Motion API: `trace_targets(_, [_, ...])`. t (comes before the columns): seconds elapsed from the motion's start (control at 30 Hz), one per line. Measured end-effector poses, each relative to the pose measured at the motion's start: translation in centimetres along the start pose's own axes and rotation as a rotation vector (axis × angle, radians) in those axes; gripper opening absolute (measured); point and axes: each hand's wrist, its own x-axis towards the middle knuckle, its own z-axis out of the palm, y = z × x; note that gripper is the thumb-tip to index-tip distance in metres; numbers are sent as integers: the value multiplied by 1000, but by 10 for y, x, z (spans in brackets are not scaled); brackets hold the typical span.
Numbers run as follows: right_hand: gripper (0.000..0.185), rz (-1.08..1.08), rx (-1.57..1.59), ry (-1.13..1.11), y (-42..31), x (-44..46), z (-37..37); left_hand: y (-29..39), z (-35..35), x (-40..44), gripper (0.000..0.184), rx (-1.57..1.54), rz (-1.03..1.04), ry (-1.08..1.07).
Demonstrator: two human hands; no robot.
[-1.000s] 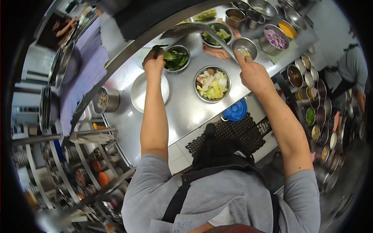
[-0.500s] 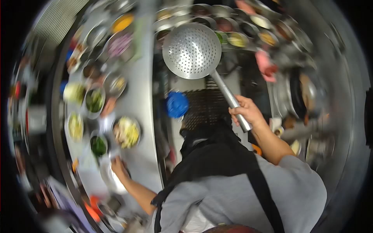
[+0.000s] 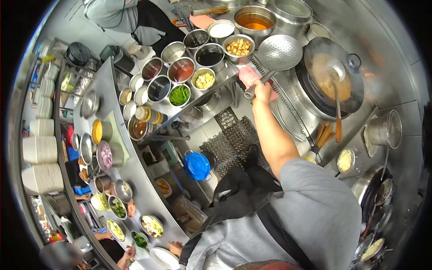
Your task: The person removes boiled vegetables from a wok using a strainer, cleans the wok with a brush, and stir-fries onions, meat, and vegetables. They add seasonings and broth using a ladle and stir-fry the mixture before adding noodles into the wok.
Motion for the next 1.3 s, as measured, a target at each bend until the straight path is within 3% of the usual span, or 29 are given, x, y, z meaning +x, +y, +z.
trace_targets(0.07, [9,-10,1,97,17,42,7,6,23,-18,35,157,148,-73])
trace_targets(0.13, [17,62,303,198,39,76,11,20,50,-37,34,211,303,-187])
trace_targets(0.17, [20,54,125,176,41,79,10,45,60,-60,34,213,389,-246])
trace_targets(0.27, [21,57,218,95,47,88,2,140,96,-127,29,214,794,-386])
trace_targets(0.3, [24,9,-72,122,75,107,-9,165,112,-137,27,193,984,-446])
trace_targets(0.33, [28,-31,-366,154,102,123,-22,195,134,-150,24,125,960,-549])
trace_targets(0.37, [33,78,53,88,48,69,0,234,153,-168,21,248,1063,-536])
trace_targets(0.4, [37,238,11,12,42,59,-6,273,172,-193,20,195,1152,-584])
trace_targets(0.43, [37,170,-15,-15,37,37,-12,304,194,-211,18,141,1246,-610])
trace_targets(0.47, [35,54,-139,-46,41,12,-24,343,208,-238,16,80,1525,-614])
trace_targets(0.5, [32,-109,-487,-54,31,-23,-39,368,235,-247,14,17,1426,-803])
trace_targets(0.53, [29,-10,-343,-137,24,-62,-64,394,250,-274,14,-58,1488,-937])
trace_targets(0.57, [28,50,-528,-118,-19,-110,-85,412,285,-272,14,-15,1487,-1008])
trace_targets(0.63, [30,-57,-537,59,-3,-164,-160,444,304,-327,12,-8,1684,-1115])
trace_targets(0.67, [24,-67,-655,239,-16,-186,-195,455,307,-354,12,29,1644,-1244])
trace_targets(0.73, [22,19,-381,702,-44,-206,-274,460,292,-422,11,-21,1799,-1275])
trace_targets(0.8, [31,-258,-410,1004,-80,-202,-362,452,307,-464,11,13,1649,-1507])
trace_targets(0.83, [35,-302,-543,1133,-102,-196,-395,436,280,-502,13,21,1669,-1561])
trace_targets(0.87, [34,-275,-363,1197,-111,-182,-434,420,272,-529,12,-19,1941,-1451])
trace_targets(0.9, [34,-241,-182,1246,-112,-167,-469,400,272,-548,11,94,1923,-1511])
trace_targets(0.97, [32,-259,-13,1225,-115,-142,-512,353,268,-582,12,201,2094,-1573])
trace_targets(1.0, [30,-266,145,1232,-116,-129,-529,330,260,-596,12,156,2086,-1764])
trace_targets(1.03, [30,-255,147,1208,-115,-122,-544,315,251,-609,13,255,2146,-1808])
trace_targets(1.07, [27,-262,16,1227,-112,-119,-557,301,246,-615,13,324,2048,-1909])
trace_targets(1.13, [25,-265,-117,1224,-107,-120,-565,292,231,-631,13,520,2020,-1874])
trace_targets(1.3, [25,-277,-389,1022,-121,-150,-558,288,245,-638,13,546,1977,-1805])
